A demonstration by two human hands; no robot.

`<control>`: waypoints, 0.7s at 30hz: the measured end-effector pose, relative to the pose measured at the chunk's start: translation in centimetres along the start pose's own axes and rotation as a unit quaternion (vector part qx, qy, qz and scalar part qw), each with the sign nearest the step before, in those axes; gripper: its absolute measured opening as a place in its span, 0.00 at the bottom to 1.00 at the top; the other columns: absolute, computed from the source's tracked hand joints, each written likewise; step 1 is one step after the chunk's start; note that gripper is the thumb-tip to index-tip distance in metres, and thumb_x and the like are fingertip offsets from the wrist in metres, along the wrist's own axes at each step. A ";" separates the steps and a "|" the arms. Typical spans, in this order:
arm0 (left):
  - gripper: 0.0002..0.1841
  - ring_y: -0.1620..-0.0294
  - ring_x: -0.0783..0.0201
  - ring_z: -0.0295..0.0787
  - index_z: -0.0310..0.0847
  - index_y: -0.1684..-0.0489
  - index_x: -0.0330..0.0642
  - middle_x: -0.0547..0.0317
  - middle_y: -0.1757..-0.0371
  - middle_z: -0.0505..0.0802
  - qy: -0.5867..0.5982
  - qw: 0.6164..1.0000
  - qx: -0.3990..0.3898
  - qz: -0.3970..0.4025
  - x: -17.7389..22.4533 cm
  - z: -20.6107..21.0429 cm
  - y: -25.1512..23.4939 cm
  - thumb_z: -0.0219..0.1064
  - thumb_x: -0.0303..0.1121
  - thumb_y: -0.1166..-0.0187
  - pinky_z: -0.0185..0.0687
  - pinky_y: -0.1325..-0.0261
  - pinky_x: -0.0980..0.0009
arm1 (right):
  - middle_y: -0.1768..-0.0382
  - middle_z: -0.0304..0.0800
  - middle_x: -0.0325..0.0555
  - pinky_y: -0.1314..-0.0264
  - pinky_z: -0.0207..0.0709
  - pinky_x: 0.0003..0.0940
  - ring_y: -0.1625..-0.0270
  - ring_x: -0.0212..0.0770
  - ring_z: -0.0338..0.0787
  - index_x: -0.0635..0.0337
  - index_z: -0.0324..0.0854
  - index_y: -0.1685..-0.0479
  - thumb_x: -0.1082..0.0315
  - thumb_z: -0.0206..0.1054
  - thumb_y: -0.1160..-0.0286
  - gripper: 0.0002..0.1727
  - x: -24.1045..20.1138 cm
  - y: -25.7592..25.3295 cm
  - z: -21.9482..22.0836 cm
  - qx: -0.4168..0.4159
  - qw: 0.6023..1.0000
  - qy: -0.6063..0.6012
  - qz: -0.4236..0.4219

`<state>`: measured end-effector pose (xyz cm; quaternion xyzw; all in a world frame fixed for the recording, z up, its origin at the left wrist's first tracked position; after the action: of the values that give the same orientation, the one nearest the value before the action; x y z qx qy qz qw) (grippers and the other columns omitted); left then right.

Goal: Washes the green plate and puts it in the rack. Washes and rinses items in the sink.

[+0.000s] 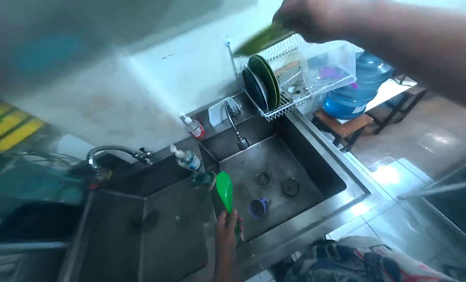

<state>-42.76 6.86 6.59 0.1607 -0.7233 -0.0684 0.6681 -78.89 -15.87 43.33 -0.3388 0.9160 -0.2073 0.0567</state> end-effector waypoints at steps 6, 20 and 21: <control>0.10 0.80 0.72 0.84 0.77 0.53 0.30 0.58 0.73 0.89 0.020 1.000 0.020 -0.001 -0.5 -1.7 1.0 0.53 0.29 0.10 0.81 0.76 0.78 | 0.53 0.89 0.57 0.35 0.72 0.56 0.43 0.60 0.86 0.60 0.89 0.49 0.87 0.61 0.26 0.17 -0.7 -3.9 4.7 -0.216 0.917 0.246 -0.230; 0.10 0.80 0.72 0.84 0.78 0.54 0.32 0.59 0.73 0.90 0.070 0.994 0.079 -0.008 -2.9 -2.9 4.1 0.52 0.28 0.10 0.82 0.77 0.79 | 0.54 0.90 0.53 0.32 0.73 0.55 0.40 0.56 0.86 0.54 0.91 0.51 0.83 0.62 0.27 0.17 0.6 -9.8 10.7 -0.291 0.869 0.244 -0.317; 0.10 0.80 0.73 0.85 0.78 0.54 0.32 0.59 0.74 0.90 0.073 0.994 0.081 -0.008 -2.9 -2.8 4.1 0.52 0.27 0.10 0.83 0.77 0.79 | 0.57 0.89 0.53 0.37 0.74 0.55 0.44 0.56 0.86 0.55 0.91 0.53 0.84 0.61 0.28 0.17 0.4 -9.8 10.3 -0.273 0.873 0.220 -0.338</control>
<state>-40.37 11.99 5.42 0.2248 -0.6746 -0.0032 0.7031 -70.83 -26.41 38.07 -0.5758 0.7544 -0.0245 -0.3143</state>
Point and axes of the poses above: each hand's wrist, its own y-axis away from the middle knuckle, its own z-axis out of the palm, x = y × z, the point moved 5 cm from there along -y, towards the middle knuckle
